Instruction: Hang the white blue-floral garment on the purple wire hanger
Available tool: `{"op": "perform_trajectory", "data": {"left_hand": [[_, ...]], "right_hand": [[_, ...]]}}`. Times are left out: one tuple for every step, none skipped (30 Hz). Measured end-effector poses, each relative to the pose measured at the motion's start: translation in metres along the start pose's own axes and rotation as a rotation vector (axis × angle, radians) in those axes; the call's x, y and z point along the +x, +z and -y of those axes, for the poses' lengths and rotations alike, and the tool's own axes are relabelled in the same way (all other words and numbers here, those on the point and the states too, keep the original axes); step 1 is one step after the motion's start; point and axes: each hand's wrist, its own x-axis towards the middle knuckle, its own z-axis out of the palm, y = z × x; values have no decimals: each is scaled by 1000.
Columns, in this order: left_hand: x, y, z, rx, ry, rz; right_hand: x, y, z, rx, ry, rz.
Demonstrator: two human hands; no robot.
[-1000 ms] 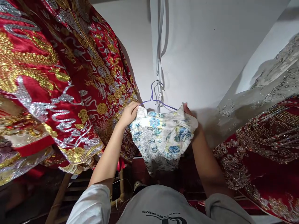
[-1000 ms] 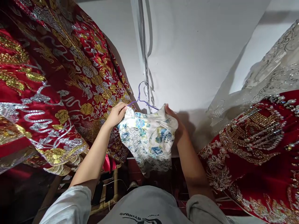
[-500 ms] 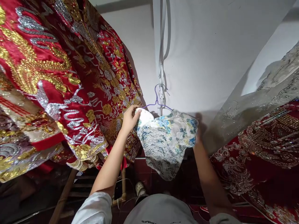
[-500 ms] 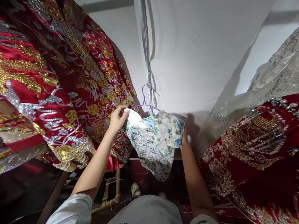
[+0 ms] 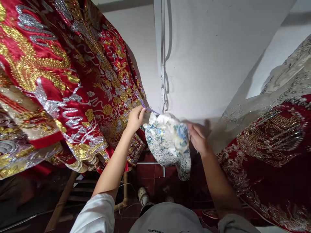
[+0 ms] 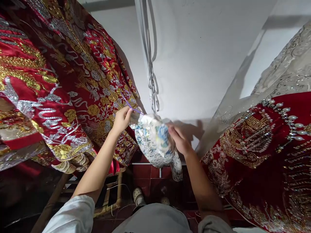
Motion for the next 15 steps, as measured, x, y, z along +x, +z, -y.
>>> {"op": "perform_trajectory", "data": {"left_hand": [[-8, 3, 1, -52, -6, -24], [-17, 6, 0, -111, -8, -45], [-26, 9, -2, -173, -3, -59], [-34, 13, -5, -236, 12, -58], [-41, 18, -11, -302, 34, -41], [-48, 23, -18, -368, 61, -8], [-53, 29, -26, -429, 89, 40], [-56, 35, -36, -485, 116, 97], [-58, 40, -45, -535, 135, 150], [-58, 45, -54, -579, 142, 196], [-57, 49, -63, -620, 135, 230], [-54, 52, -70, -660, 119, 251], [-49, 54, -77, -701, 101, 266], [-43, 55, -82, -743, 87, 284], [-36, 55, -86, -783, 83, 310]], "right_hand": [[-8, -1, 0, 6, -5, 127], [-13, -2, -1, -11, -10, 224], [-16, -5, -2, -42, -9, 274], [-16, -7, -4, -85, -5, 271], [-15, -8, -7, -138, 4, 225], [-12, -8, -11, -198, 13, 168], [-9, -7, -16, -259, 15, 120], [-6, -4, -22, -314, 5, 94], [-3, -1, -28, -355, -20, 78], [0, 2, -34, -384, -55, 60], [1, 5, -39, -404, -94, 35], [2, 6, -44, -421, -133, 2], [3, 7, -48, -442, -166, -39], [4, 5, -50, -474, -195, -83], [6, 3, -52, -518, -221, -125]]}}
